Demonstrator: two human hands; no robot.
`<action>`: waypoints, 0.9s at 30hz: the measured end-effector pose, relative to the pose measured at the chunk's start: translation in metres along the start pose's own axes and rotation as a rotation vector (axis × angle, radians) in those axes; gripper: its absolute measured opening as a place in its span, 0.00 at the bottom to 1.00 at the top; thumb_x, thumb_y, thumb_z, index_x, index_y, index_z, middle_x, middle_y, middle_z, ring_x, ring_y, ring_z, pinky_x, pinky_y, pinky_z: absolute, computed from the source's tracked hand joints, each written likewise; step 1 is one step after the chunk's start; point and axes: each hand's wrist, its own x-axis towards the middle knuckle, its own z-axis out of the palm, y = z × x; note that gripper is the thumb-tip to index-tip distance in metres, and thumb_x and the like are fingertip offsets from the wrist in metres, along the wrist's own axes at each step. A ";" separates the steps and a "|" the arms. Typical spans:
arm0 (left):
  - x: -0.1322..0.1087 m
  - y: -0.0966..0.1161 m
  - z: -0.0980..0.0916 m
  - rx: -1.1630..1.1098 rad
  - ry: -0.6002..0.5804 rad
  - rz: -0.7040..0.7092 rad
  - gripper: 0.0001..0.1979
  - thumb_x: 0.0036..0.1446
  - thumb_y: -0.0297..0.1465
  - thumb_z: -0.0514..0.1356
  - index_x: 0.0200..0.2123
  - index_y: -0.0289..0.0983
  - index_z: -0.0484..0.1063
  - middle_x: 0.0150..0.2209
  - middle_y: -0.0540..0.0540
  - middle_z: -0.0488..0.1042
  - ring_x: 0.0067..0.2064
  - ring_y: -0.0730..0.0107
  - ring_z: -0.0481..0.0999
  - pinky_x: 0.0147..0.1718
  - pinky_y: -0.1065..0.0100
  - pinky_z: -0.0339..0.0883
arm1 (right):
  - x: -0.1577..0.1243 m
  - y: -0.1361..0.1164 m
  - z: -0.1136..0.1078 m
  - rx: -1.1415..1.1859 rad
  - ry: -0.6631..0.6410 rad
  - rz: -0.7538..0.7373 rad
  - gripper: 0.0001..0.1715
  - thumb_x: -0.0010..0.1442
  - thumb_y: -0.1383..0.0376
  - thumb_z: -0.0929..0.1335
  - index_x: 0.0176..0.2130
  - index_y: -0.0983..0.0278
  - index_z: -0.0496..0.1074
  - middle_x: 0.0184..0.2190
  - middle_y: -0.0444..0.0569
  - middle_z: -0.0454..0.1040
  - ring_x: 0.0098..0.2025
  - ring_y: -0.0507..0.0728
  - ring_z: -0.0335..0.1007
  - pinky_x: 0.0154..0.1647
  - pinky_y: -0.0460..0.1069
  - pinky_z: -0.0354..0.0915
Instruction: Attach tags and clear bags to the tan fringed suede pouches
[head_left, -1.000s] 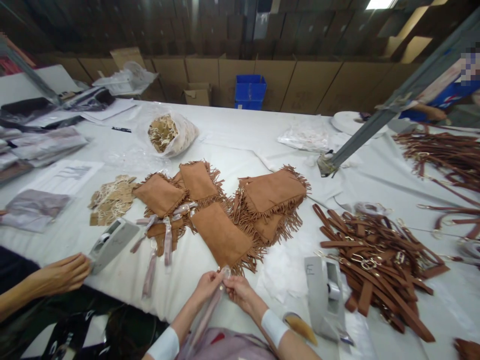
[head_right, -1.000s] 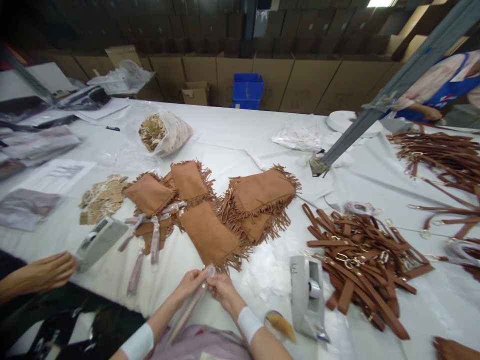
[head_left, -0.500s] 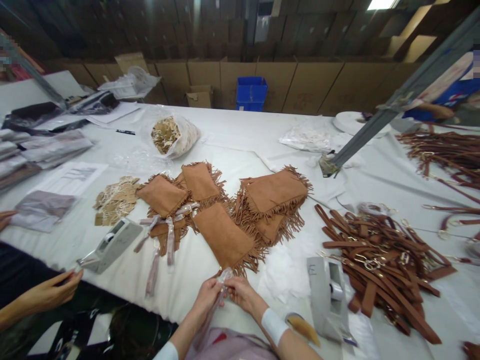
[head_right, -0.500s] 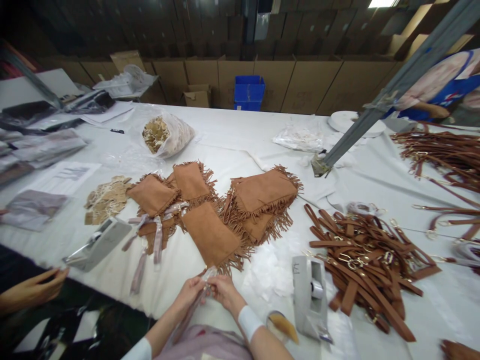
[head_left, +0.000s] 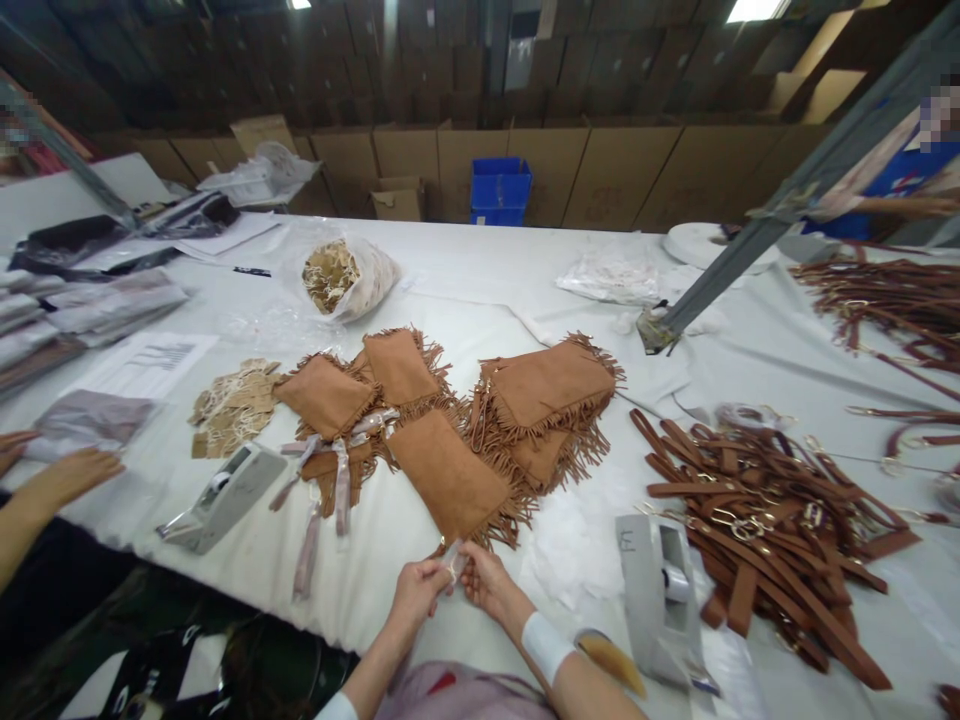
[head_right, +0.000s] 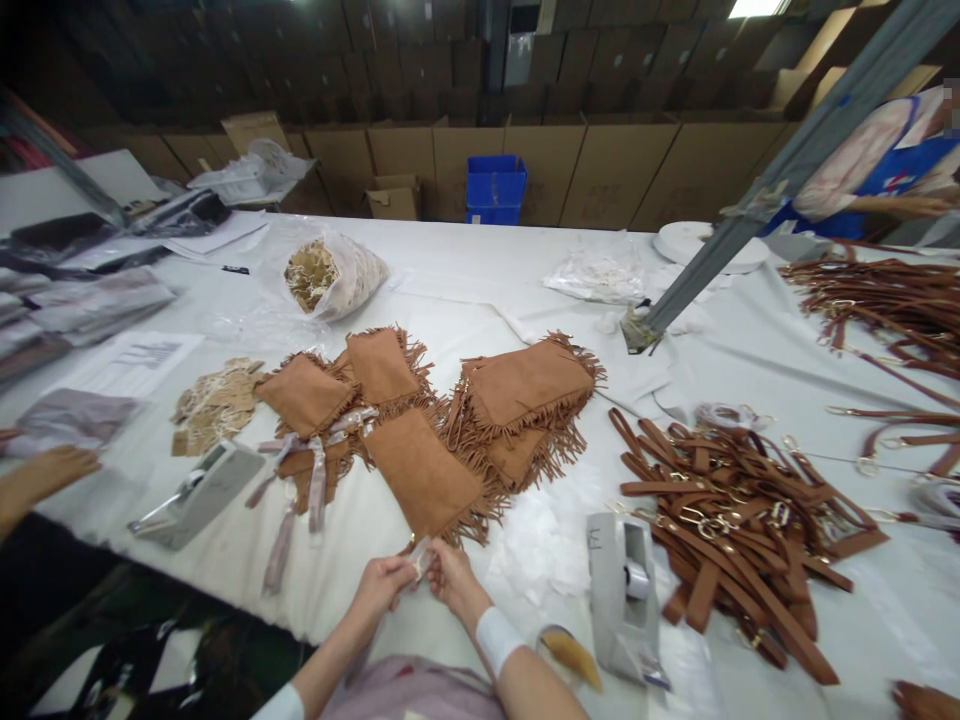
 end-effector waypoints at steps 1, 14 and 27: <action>0.000 0.000 0.000 0.005 0.000 0.000 0.19 0.42 0.43 0.60 0.24 0.31 0.76 0.16 0.50 0.68 0.13 0.80 0.54 0.14 0.73 0.46 | 0.001 -0.001 0.000 0.002 0.004 0.003 0.16 0.57 0.58 0.64 0.22 0.64 0.65 0.11 0.39 0.63 0.12 0.46 0.58 0.11 0.39 0.53; -0.002 0.002 -0.003 0.108 0.057 0.031 0.19 0.45 0.43 0.57 0.24 0.32 0.76 0.14 0.54 0.64 0.14 0.78 0.55 0.15 0.73 0.48 | -0.007 0.008 0.002 -0.005 -0.110 -0.048 0.05 0.48 0.73 0.68 0.23 0.65 0.68 0.13 0.40 0.68 0.15 0.46 0.62 0.16 0.39 0.58; -0.030 0.023 0.005 0.672 0.107 0.376 0.19 0.59 0.30 0.47 0.42 0.41 0.77 0.34 0.45 0.78 0.38 0.65 0.76 0.40 0.69 0.66 | -0.011 -0.001 0.005 -0.038 0.012 -0.015 0.10 0.53 0.65 0.66 0.22 0.65 0.67 0.12 0.41 0.65 0.13 0.46 0.61 0.15 0.39 0.58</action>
